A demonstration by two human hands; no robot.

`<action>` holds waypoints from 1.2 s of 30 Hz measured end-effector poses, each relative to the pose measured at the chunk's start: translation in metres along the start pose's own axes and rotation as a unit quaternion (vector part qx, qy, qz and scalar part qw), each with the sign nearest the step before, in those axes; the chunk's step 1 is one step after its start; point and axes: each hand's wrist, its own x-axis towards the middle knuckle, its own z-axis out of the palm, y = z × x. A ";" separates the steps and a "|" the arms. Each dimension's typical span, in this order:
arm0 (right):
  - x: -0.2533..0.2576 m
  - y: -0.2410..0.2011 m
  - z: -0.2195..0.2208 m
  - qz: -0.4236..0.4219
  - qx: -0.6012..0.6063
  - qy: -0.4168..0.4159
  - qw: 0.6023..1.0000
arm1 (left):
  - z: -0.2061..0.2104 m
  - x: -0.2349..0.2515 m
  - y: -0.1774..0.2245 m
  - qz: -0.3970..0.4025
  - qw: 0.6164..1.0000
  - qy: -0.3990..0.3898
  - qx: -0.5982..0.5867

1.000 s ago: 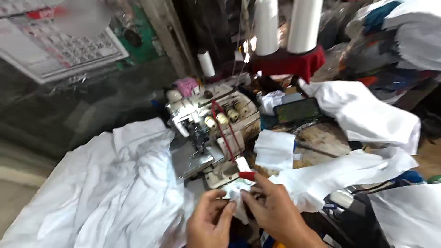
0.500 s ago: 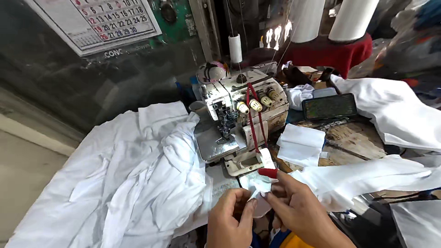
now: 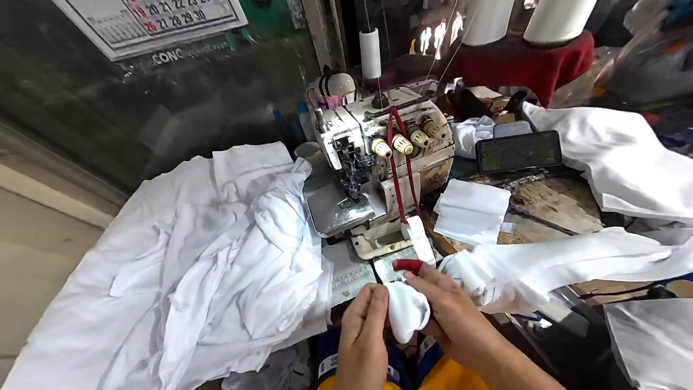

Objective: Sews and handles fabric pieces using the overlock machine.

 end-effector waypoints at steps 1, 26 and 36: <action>0.004 -0.002 -0.004 -0.023 -0.043 0.002 0.999 | -0.005 0.004 0.004 0.053 0.996 0.007 0.078; -0.016 -0.052 -0.034 -0.206 -0.126 -0.335 0.911 | -0.019 0.015 0.035 0.155 0.977 -0.145 0.008; -0.002 -0.024 -0.023 -0.133 0.061 -0.364 0.920 | -0.031 0.014 0.016 0.097 0.964 -0.157 -0.192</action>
